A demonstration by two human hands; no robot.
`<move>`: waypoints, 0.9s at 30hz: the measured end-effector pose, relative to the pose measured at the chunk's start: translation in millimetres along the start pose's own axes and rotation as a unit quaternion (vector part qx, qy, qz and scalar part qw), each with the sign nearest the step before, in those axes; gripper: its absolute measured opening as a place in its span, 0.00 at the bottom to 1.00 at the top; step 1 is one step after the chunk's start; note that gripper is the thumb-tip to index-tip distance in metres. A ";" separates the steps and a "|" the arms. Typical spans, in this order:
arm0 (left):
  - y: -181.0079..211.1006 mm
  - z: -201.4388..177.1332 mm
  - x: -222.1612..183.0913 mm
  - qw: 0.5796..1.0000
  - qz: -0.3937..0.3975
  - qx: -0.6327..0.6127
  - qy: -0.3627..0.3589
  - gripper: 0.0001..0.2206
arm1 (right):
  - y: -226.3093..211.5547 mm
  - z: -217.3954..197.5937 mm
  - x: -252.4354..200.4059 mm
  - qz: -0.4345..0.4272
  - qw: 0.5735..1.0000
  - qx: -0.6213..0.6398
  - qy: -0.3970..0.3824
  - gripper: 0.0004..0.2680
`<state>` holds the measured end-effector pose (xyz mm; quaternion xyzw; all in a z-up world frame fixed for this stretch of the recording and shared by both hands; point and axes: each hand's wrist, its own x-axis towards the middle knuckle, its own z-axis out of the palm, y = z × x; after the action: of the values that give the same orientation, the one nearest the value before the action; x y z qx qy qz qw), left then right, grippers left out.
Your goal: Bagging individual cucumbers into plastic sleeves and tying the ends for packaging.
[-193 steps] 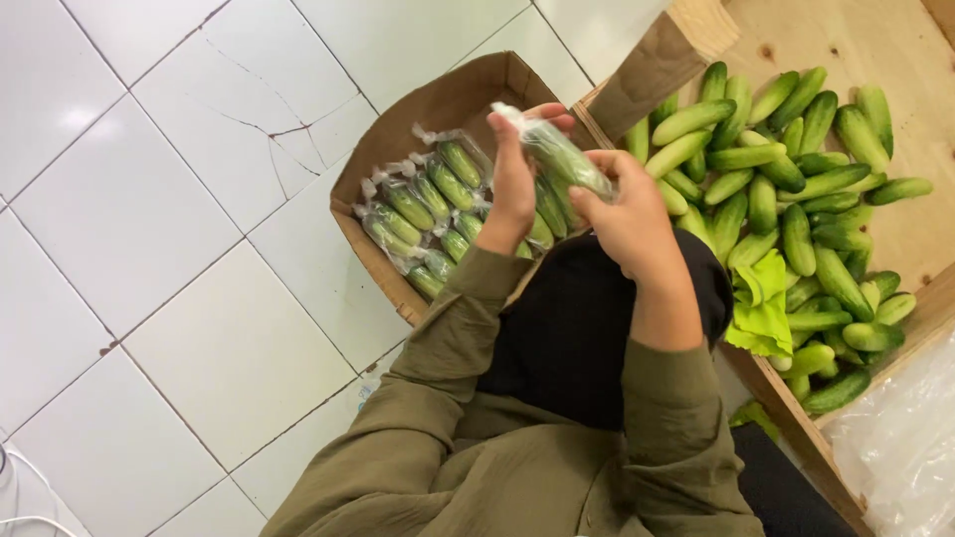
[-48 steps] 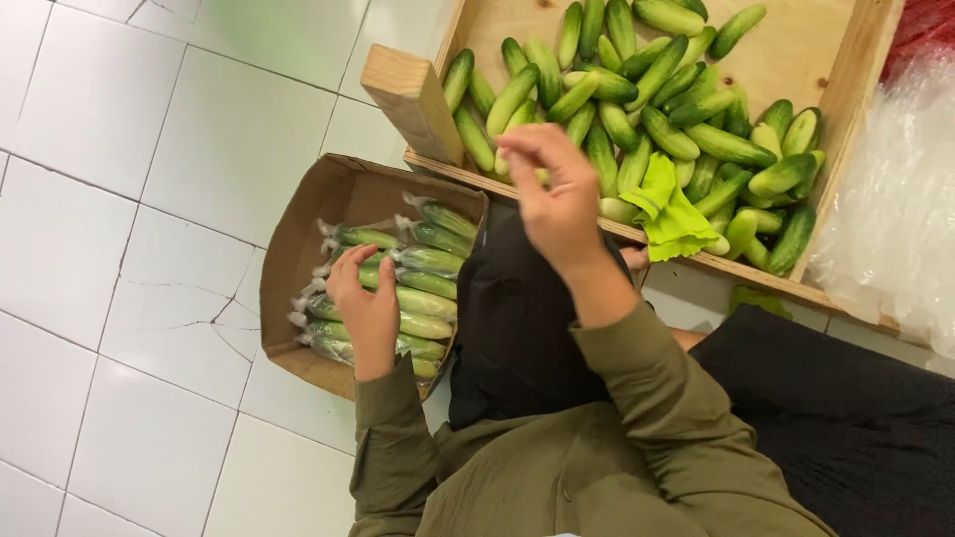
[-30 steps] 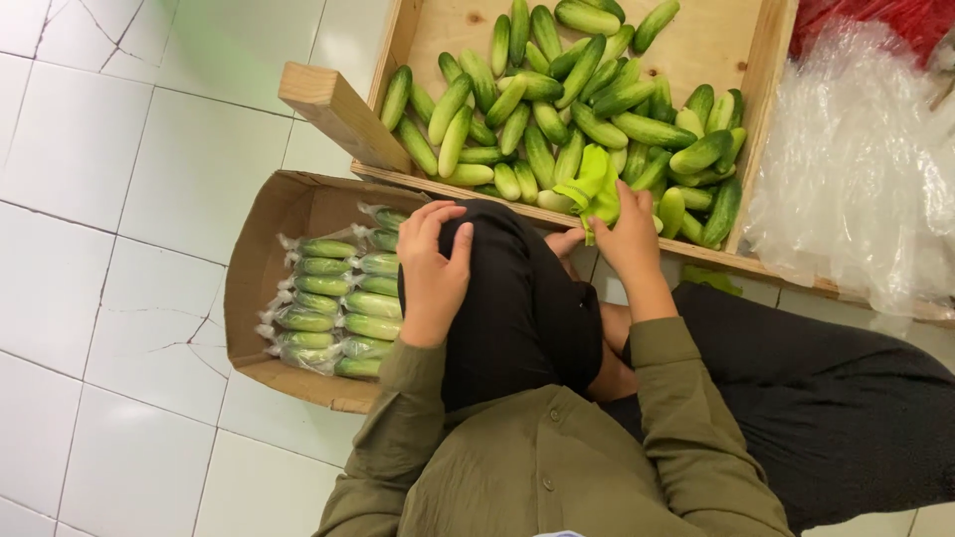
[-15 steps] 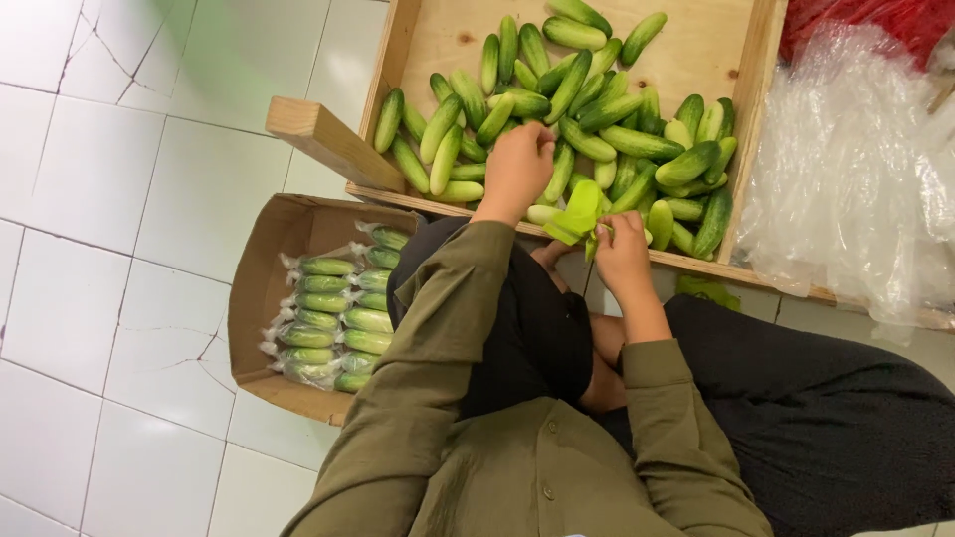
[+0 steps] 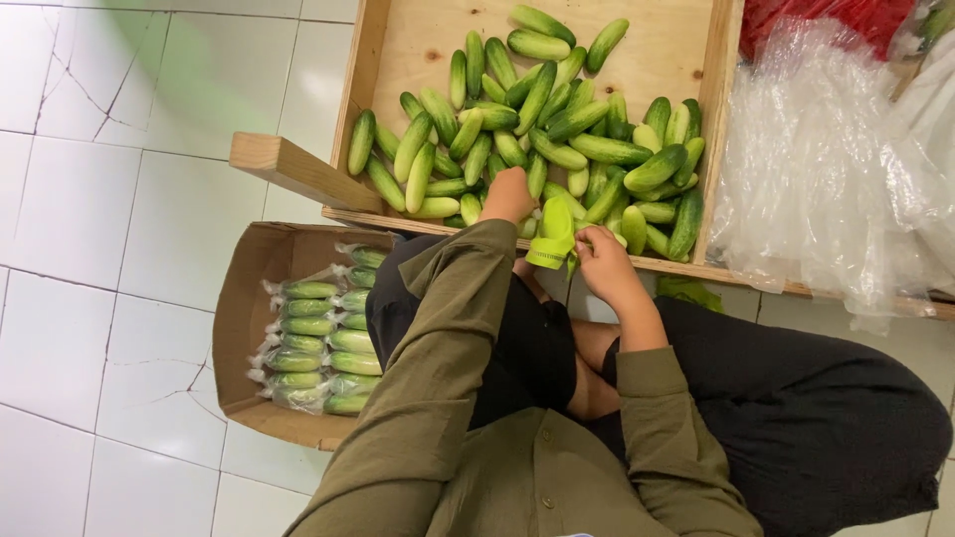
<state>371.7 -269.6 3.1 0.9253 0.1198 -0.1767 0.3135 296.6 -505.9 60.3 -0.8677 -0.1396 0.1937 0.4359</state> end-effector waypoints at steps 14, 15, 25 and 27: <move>95.7 -119.5 -126.0 0.891 0.207 -0.310 0.258 0.14 | -26.7 -61.2 -23.7 -0.080 0.948 0.251 0.176 0.09; 102.3 -130.1 -142.5 0.857 0.265 -0.353 0.264 0.14 | -24.1 -65.7 -28.6 -0.045 0.919 0.328 0.212 0.13; 113.7 -126.3 -181.3 0.760 0.295 -0.559 0.150 0.10 | -103.5 -57.7 -46.5 -0.054 0.804 0.583 0.107 0.14; 118.1 -122.8 -176.9 0.745 0.240 -0.593 0.186 0.15 | -130.5 -57.4 -51.2 -0.058 0.817 0.573 0.034 0.19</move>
<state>281.1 -304.2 228.7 0.5653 0.0307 0.1867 0.8029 267.9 -491.5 208.3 -0.4576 -0.0388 0.1831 0.8693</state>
